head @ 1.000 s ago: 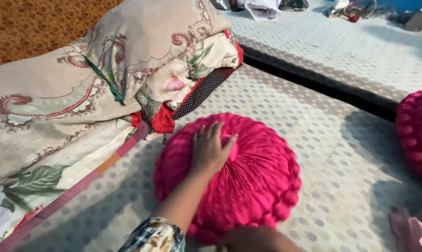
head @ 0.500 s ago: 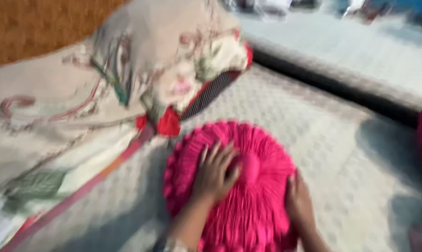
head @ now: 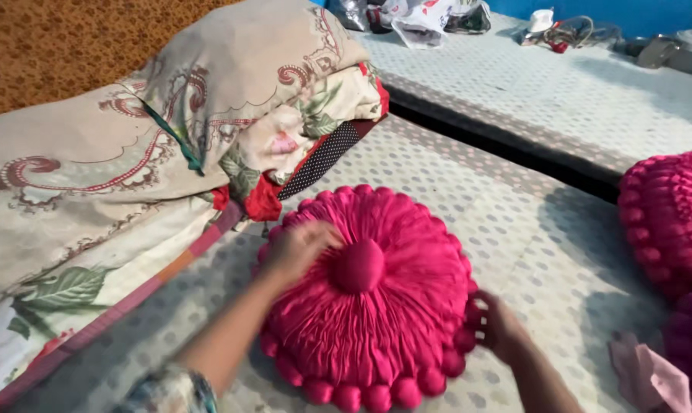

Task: The person fluffs and arranges several cushions on a bed. They repeatedly pat and reshape rectangular patterned cushions and round pink decorative cushions, then place them neatly against the headboard.

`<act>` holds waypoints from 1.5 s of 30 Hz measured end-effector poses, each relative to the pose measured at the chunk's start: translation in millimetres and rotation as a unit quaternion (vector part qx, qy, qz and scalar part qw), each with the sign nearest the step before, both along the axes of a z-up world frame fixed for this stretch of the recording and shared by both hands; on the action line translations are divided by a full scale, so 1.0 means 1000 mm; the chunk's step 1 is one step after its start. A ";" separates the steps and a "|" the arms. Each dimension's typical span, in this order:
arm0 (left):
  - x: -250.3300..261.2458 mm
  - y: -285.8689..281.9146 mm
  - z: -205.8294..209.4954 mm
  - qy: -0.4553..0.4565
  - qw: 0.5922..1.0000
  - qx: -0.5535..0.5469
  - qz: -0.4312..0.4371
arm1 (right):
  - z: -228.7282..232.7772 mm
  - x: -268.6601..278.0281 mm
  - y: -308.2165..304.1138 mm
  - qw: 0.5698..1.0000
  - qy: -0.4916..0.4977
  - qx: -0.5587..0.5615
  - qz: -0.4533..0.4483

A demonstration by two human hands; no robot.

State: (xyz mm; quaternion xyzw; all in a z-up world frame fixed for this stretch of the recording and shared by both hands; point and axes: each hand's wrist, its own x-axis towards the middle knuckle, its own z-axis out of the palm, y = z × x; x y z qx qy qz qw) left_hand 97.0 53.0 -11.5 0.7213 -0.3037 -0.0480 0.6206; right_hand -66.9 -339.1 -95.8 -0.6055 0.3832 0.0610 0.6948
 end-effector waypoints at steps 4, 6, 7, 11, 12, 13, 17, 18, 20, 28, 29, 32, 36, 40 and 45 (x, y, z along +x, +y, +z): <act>0.071 0.069 -0.032 0.043 0.957 0.134 0.254 | 0.074 0.038 0.029 0.994 -0.084 0.018 0.062; 0.067 0.089 -0.066 0.214 0.933 0.155 0.245 | 0.111 0.052 0.052 0.985 -0.136 -0.002 0.107; 0.059 0.095 -0.081 0.308 0.911 0.129 0.242 | 0.129 0.055 0.062 0.978 -0.162 -0.044 0.128; 0.042 0.116 -0.084 0.428 0.835 0.042 0.343 | 0.202 0.040 0.083 0.915 -0.268 -0.149 0.263; 0.041 0.121 -0.073 0.403 0.856 0.033 0.323 | 0.217 0.034 0.086 0.910 -0.274 -0.145 0.276; 0.041 0.125 -0.061 0.377 0.875 0.025 0.303 | 0.230 0.028 0.090 0.904 -0.280 -0.142 0.290; 0.038 0.134 -0.014 0.310 0.921 -0.003 0.237 | 0.266 0.030 0.104 0.884 -0.295 -0.235 0.275; 0.037 0.131 -0.005 0.320 0.920 0.000 0.228 | 0.273 0.032 0.104 0.868 -0.294 -0.307 0.258; 0.028 0.131 0.012 0.304 0.929 0.023 0.210 | 0.284 0.033 0.102 0.820 -0.290 -0.444 0.216; 0.010 0.111 0.124 0.096 0.984 -0.109 0.106 | 0.314 0.030 0.065 0.664 -0.311 -0.674 0.089; 0.012 0.103 0.143 0.052 0.984 -0.114 0.126 | 0.314 0.033 0.062 0.668 -0.317 -0.673 0.030; -0.004 0.089 0.182 -0.040 0.973 -0.096 0.206 | 0.298 0.035 0.055 0.705 -0.306 -0.640 -0.022; -0.032 0.081 0.216 -0.116 0.938 0.046 0.323 | 0.282 0.024 0.044 0.746 -0.295 -0.597 -0.029; -0.065 0.064 0.256 -0.126 0.933 0.063 0.331 | 0.297 0.014 0.045 0.790 -0.166 -0.570 0.151; -0.107 0.018 0.306 -0.270 0.961 0.056 0.032 | 0.340 0.007 0.084 0.622 -0.499 -0.508 0.326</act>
